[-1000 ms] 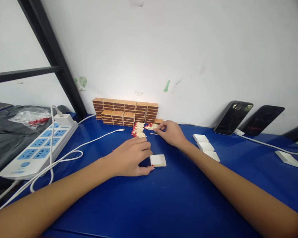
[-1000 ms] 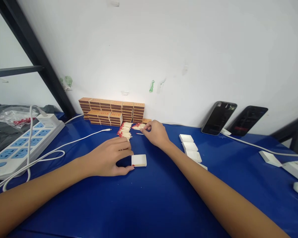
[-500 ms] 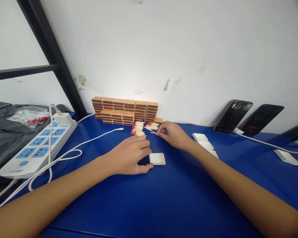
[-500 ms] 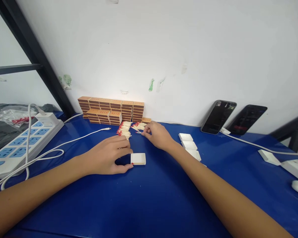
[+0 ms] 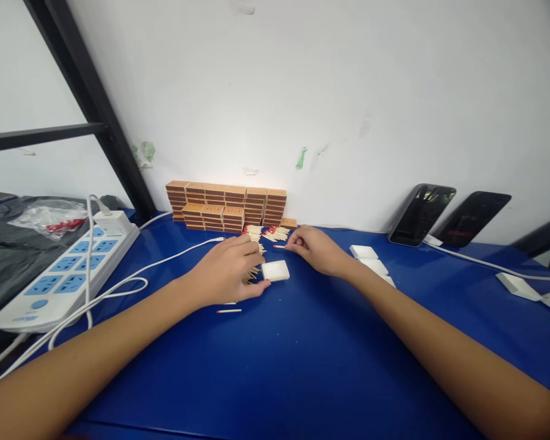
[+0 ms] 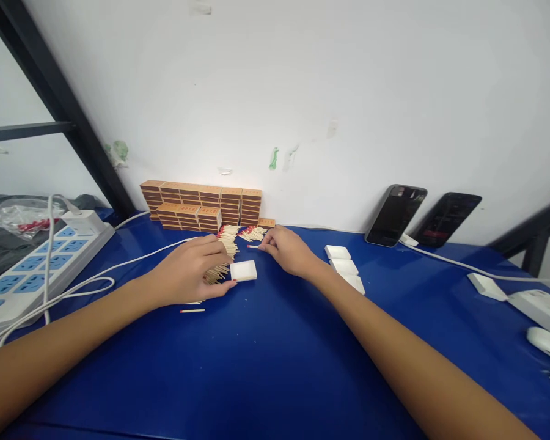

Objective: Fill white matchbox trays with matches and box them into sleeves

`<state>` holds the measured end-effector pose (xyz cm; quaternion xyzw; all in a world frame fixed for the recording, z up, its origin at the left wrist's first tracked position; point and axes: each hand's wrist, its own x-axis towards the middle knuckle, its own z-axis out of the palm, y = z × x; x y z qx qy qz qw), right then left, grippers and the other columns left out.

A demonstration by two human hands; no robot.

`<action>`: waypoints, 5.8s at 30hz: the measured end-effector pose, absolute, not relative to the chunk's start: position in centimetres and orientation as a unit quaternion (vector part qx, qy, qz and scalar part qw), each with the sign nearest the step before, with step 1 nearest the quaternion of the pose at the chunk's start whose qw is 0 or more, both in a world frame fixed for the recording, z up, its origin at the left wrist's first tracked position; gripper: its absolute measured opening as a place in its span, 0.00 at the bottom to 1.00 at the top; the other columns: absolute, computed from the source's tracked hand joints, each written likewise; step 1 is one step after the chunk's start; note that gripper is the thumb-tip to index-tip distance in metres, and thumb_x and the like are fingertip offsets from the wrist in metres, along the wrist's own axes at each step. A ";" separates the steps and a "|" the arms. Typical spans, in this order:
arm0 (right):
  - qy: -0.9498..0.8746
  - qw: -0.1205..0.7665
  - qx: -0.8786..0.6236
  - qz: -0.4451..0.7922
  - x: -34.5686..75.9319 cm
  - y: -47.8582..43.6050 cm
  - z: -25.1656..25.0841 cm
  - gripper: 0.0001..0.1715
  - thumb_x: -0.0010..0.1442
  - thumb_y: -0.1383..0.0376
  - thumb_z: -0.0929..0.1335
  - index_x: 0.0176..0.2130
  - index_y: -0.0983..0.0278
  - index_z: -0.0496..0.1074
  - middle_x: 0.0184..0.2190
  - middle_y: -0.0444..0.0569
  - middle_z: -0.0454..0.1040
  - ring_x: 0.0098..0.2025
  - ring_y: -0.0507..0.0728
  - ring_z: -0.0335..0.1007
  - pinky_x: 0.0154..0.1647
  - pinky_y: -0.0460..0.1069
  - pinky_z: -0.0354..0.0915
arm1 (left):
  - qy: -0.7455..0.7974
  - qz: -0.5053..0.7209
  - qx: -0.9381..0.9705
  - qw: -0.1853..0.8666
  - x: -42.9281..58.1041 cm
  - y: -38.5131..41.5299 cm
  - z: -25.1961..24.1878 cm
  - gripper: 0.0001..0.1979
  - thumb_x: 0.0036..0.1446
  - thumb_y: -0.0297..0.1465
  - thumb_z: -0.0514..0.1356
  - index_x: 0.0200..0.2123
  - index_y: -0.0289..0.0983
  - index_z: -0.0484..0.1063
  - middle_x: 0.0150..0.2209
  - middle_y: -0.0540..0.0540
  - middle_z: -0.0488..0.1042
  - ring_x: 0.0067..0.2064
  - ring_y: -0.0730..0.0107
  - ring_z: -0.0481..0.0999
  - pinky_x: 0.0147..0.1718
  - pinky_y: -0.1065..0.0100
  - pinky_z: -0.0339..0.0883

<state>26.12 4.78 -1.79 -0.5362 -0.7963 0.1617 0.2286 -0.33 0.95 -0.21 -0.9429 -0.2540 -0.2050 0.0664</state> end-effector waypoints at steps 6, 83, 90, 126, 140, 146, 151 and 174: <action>-0.830 0.221 -0.476 0.192 25.9 2.6 1.1 0.09 0.67 0.61 0.69 0.36 0.62 0.76 0.32 0.46 0.72 0.33 0.54 0.65 0.35 0.49 0.60 | -0.312 -0.209 -0.923 0.085 -0.6 1.6 -0.3 0.16 0.62 0.42 0.65 0.43 0.34 0.81 0.35 0.43 0.76 0.41 0.58 0.72 0.41 0.58 0.70; -0.777 0.222 -0.588 0.036 22.2 6.2 -2.2 0.03 0.65 0.67 0.69 0.37 0.64 0.74 0.40 0.55 0.77 0.38 0.58 0.72 0.37 0.51 0.61 | -0.264 -0.191 -0.943 0.067 -0.7 1.4 -0.3 0.15 0.64 0.42 0.63 0.41 0.35 0.80 0.36 0.43 0.76 0.41 0.58 0.73 0.42 0.59 0.70; -0.784 0.189 -0.589 0.054 23.5 4.9 -1.9 0.07 0.66 0.67 0.69 0.34 0.63 0.74 0.38 0.53 0.77 0.37 0.58 0.71 0.36 0.51 0.59 | -0.264 -0.194 -0.942 0.066 -0.6 1.3 0.0 0.14 0.63 0.40 0.64 0.41 0.35 0.80 0.36 0.43 0.76 0.41 0.59 0.73 0.41 0.59 0.70; -0.823 0.182 -0.527 0.113 28.6 -1.4 -2.5 0.05 0.71 0.62 0.67 0.41 0.60 0.72 0.38 0.47 0.70 0.33 0.55 0.67 0.36 0.51 0.62 | -0.225 -0.195 -0.954 0.039 -0.1 0.5 0.0 0.15 0.64 0.40 0.64 0.42 0.34 0.80 0.36 0.44 0.75 0.40 0.60 0.73 0.41 0.60 0.70; -0.834 0.221 -0.493 0.107 27.8 -1.2 -3.1 0.05 0.71 0.65 0.66 0.41 0.61 0.71 0.38 0.47 0.71 0.33 0.54 0.67 0.35 0.50 0.61 | -0.226 -0.191 -0.954 0.040 -0.2 0.6 -0.3 0.15 0.64 0.41 0.64 0.43 0.35 0.80 0.37 0.43 0.76 0.40 0.60 0.74 0.42 0.59 0.71; -0.833 0.218 -0.497 0.106 27.7 -1.1 -3.2 0.05 0.72 0.64 0.65 0.41 0.61 0.70 0.40 0.49 0.72 0.34 0.55 0.67 0.36 0.50 0.61 | -0.226 -0.194 -0.954 0.038 -0.1 0.6 -0.1 0.14 0.64 0.40 0.64 0.43 0.35 0.80 0.37 0.43 0.76 0.40 0.60 0.74 0.42 0.59 0.70; -0.828 0.202 -0.512 0.110 27.8 -1.0 -3.1 0.06 0.72 0.65 0.65 0.40 0.61 0.71 0.39 0.49 0.72 0.34 0.55 0.67 0.37 0.51 0.62 | -0.227 -0.193 -0.954 0.036 -0.2 0.6 -0.3 0.15 0.64 0.40 0.64 0.43 0.34 0.80 0.37 0.43 0.76 0.40 0.60 0.74 0.42 0.59 0.70; -0.799 0.241 -0.546 0.074 28.2 -1.4 -2.0 0.06 0.66 0.60 0.70 0.39 0.60 0.74 0.38 0.48 0.72 0.35 0.55 0.69 0.36 0.51 0.64 | -0.217 -0.201 -0.953 0.060 0.2 -0.2 -0.2 0.16 0.65 0.41 0.62 0.43 0.34 0.80 0.38 0.41 0.77 0.42 0.57 0.76 0.43 0.56 0.74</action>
